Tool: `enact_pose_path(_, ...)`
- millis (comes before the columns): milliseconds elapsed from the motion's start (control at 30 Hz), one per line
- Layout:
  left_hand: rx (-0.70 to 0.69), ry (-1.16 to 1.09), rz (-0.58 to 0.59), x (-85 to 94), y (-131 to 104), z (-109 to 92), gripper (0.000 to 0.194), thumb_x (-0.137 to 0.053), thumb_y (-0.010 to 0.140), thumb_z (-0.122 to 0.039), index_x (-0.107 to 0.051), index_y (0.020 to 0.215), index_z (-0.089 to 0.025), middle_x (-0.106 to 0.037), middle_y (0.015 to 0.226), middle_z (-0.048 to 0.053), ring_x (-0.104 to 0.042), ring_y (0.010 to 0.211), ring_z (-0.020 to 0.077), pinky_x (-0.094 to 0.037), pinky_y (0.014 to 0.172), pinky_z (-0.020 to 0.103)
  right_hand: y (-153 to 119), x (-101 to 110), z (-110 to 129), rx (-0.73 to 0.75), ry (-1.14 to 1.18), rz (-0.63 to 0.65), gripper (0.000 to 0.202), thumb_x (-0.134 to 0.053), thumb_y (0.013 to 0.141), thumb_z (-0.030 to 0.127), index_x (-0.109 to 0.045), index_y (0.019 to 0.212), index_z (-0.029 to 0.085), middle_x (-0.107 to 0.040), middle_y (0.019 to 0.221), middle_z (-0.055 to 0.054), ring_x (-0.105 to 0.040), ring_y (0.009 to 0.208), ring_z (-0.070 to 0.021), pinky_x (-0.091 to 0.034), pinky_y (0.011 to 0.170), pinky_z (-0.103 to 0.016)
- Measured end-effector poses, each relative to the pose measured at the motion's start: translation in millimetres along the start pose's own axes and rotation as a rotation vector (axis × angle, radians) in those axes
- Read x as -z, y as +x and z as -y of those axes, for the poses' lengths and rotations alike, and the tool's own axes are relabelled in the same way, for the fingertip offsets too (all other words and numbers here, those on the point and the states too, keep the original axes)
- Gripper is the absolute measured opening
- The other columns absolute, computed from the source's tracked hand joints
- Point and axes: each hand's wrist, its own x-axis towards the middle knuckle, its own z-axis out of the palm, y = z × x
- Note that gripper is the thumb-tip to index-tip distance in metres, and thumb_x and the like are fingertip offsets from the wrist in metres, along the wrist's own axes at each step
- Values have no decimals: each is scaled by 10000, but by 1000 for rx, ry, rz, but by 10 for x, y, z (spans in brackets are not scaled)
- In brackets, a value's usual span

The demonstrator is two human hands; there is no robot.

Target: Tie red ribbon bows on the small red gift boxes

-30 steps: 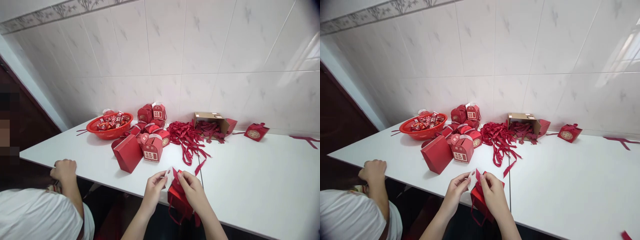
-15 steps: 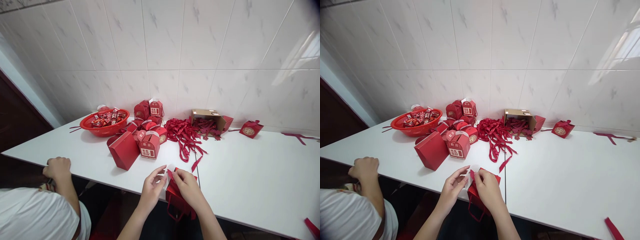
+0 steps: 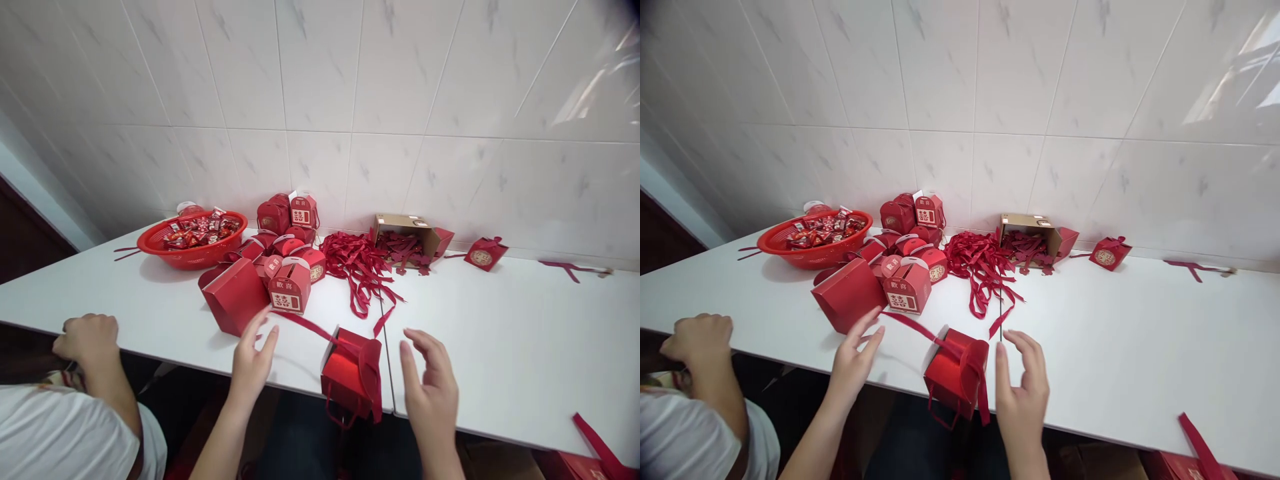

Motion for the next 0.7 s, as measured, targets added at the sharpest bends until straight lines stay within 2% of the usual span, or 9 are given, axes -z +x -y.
enact_pose_path(67,-61,216,-168,49,67,85,430,-590,765,-391,-606,1148,-197,-503,1315,134,-384,1270,335,-266,1065,522,-59,182,-147,-151,-48,71,262,-546,840,444,-629,833,196,-632,878,-61,-581,850,-205,-442,773,-305)
enact_pose_path(133,-123,295,-195,8,73,106,360,-578,770,-402,-631,1060,-195,-517,1263,141,-370,1266,345,-234,1072,545,-151,261,-265,-283,-70,227,349,-528,832,510,-607,715,191,-619,749,-44,-572,744,-196,-433,682,-286)
enact_pose_path(200,-167,176,-56,-118,34,67,307,-545,804,-414,-619,1026,-216,-561,1180,110,-444,1204,304,-285,1059,500,-260,230,-325,-366,-45,423,451,-491,832,564,-561,598,185,-556,600,-21,-524,615,-174,-397,590,-273)
enact_pose_path(267,-158,-16,186,-286,-27,-10,286,-531,829,-414,-593,1038,-228,-591,1134,81,-514,1135,256,-357,1023,427,-359,131,-336,-413,25,609,536,-445,845,592,-507,505,182,-472,500,-1,-454,526,-147,-353,540,-266)
enact_pose_path(333,-99,-127,419,-442,-92,-98,294,-525,843,-417,-583,1057,-224,-608,1117,79,-555,1081,239,-423,957,380,-424,24,-325,-431,120,686,551,-421,857,597,-506,511,176,-459,509,4,-431,526,-135,-339,539,-257)
enact_pose_path(433,-50,-132,609,-569,-172,-192,311,-506,860,-428,-582,1069,-211,-620,1094,81,-596,984,224,-489,828,327,-452,-62,-330,-468,209,610,466,-455,843,602,-548,675,177,-430,537,37,-375,509,-110,-298,497,-234)
enact_pose_path(533,-27,-120,631,-568,-210,-187,285,-469,880,-435,-583,1001,-204,-635,1009,58,-616,885,196,-500,740,286,-446,-68,-370,-576,246,497,466,-499,813,620,-591,920,176,-362,490,79,-311,451,-94,-253,444,-221)
enact_pose_path(633,-21,-49,562,-499,-214,-68,268,-480,863,-445,-586,866,-198,-639,865,32,-614,770,179,-493,681,275,-449,-73,-394,-700,377,397,571,-542,790,620,-553,1135,164,-379,458,92,-331,421,-94,-288,429,-217)
enact_pose_path(700,-41,49,403,-433,-222,35,258,-539,817,-445,-575,764,-196,-618,787,24,-587,720,183,-476,678,289,-448,-94,-386,-787,569,322,526,-594,779,580,-561,1116,177,-460,499,77,-364,424,-82,-318,431,-207)
